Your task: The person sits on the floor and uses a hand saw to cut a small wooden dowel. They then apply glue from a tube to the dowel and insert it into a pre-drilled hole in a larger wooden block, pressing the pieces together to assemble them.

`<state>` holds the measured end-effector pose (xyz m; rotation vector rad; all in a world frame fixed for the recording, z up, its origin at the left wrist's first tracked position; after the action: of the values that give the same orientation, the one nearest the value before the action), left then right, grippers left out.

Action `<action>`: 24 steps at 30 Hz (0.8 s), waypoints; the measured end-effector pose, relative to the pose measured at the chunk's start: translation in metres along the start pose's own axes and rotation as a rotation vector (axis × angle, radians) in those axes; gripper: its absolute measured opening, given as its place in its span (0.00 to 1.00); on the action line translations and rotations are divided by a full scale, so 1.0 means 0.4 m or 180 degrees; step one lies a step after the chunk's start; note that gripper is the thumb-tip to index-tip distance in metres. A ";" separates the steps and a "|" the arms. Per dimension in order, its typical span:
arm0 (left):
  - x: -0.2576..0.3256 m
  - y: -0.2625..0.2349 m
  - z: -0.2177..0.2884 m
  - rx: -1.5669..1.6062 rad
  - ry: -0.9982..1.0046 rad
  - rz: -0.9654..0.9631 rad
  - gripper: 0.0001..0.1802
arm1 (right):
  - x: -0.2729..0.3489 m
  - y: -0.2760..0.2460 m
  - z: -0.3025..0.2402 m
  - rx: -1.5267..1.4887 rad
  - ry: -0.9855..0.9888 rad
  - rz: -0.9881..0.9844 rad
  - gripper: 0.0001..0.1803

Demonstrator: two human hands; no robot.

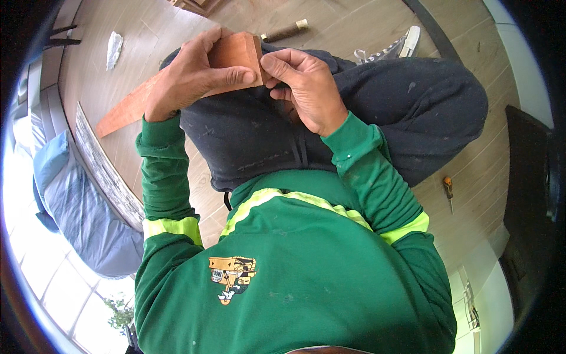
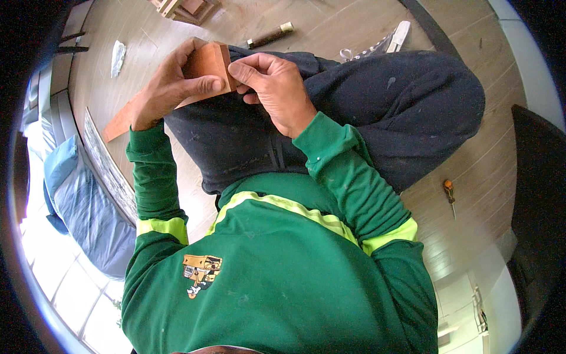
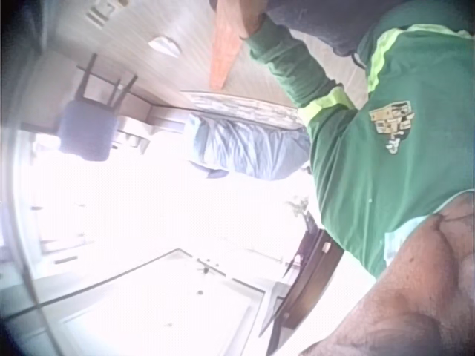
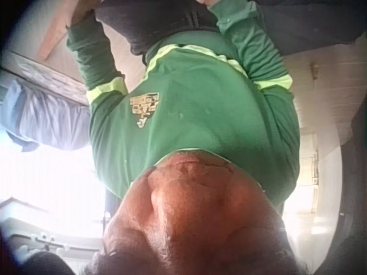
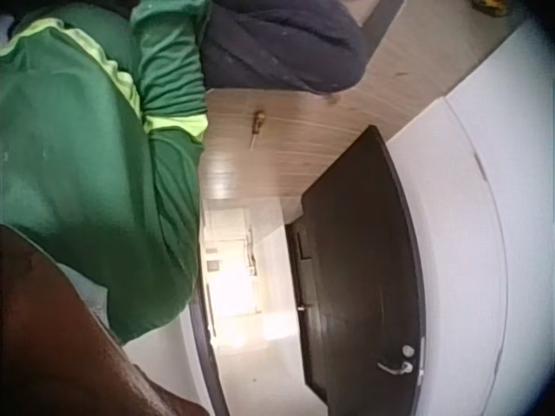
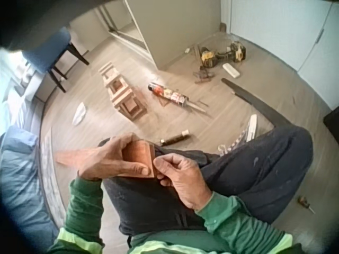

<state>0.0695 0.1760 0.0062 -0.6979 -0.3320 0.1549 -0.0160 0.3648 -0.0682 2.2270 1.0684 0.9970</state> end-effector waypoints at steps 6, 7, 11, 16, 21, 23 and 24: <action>0.001 0.009 0.002 0.0246 0.0214 0.0169 0.41 | -0.004 -0.001 -0.002 0.0044 -0.0049 -0.0086 0.13; 0.000 0.008 0.004 0.0163 0.0190 0.0141 0.42 | -0.006 -0.003 0.001 -0.0007 -0.0072 -0.0110 0.13; -0.001 0.002 0.007 -0.0069 0.0191 0.0130 0.43 | -0.007 -0.005 0.008 -0.0125 -0.0103 -0.0183 0.12; 0.001 0.003 0.008 -0.0067 0.0208 0.0182 0.45 | -0.008 -0.006 0.008 -0.0081 -0.0142 -0.0169 0.12; 0.000 0.002 0.004 -0.0066 0.0157 0.0185 0.45 | -0.010 -0.006 0.010 -0.0076 -0.0153 -0.0143 0.12; -0.001 0.002 0.005 -0.0094 0.0150 0.0168 0.45 | -0.014 -0.008 0.016 -0.0127 -0.0168 -0.0174 0.12; -0.001 0.002 0.007 -0.0108 0.0147 0.0159 0.45 | -0.015 -0.009 0.017 -0.0153 -0.0176 -0.0190 0.12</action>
<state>0.0681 0.1780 0.0076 -0.7425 -0.2735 0.1806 -0.0151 0.3614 -0.0772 2.1587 1.0690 0.9213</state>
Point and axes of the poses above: each hand's wrist, its own x-axis away from the middle knuckle, its own y-axis out of the palm, z = x × y, the point moved 5 cm from there along -x, towards the middle knuckle, and after that the axes turned 7 degrees about -x, right-handed, at the moved point
